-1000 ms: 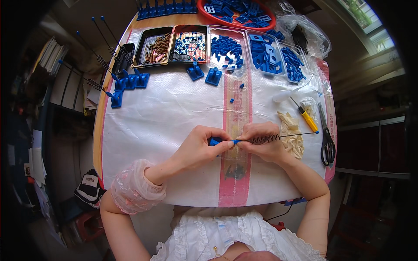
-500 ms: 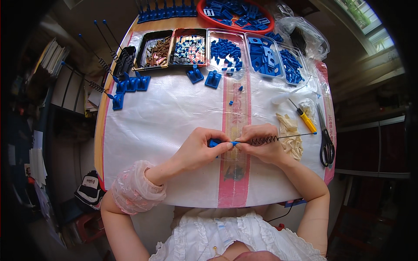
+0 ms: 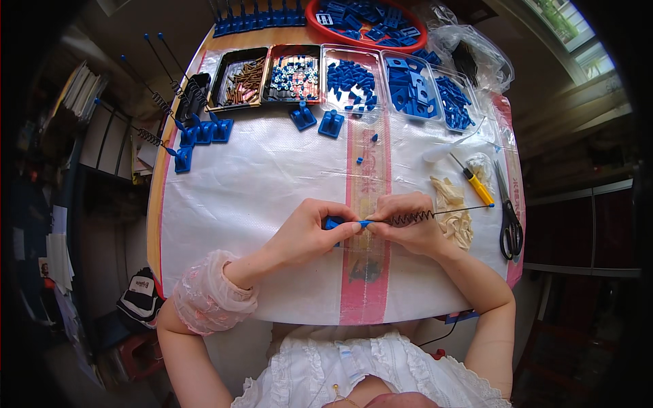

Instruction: Assembling small blue plastic components using glue and a precision metal tool at a workstation.

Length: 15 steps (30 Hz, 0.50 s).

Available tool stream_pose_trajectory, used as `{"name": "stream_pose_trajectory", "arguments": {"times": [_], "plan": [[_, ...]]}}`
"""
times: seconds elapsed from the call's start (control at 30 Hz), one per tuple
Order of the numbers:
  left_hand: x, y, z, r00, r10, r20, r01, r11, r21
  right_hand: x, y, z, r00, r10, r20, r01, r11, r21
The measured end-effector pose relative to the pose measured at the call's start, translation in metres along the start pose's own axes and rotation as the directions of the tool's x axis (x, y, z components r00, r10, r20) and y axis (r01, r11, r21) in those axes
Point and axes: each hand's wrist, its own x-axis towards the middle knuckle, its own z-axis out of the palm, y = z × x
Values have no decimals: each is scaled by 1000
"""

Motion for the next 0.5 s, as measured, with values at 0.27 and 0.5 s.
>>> {"name": "stream_pose_trajectory", "arguments": {"times": [0.27,0.5], "plan": [[1,-3,0,998,56,-3,-56,996,74,0,2,-1,1000,1,13,-1,1000,20],[0,-2,1,998,60,-22,-58,994,88,1,-1,0,1000,-28,2,28,1000,10]]}}
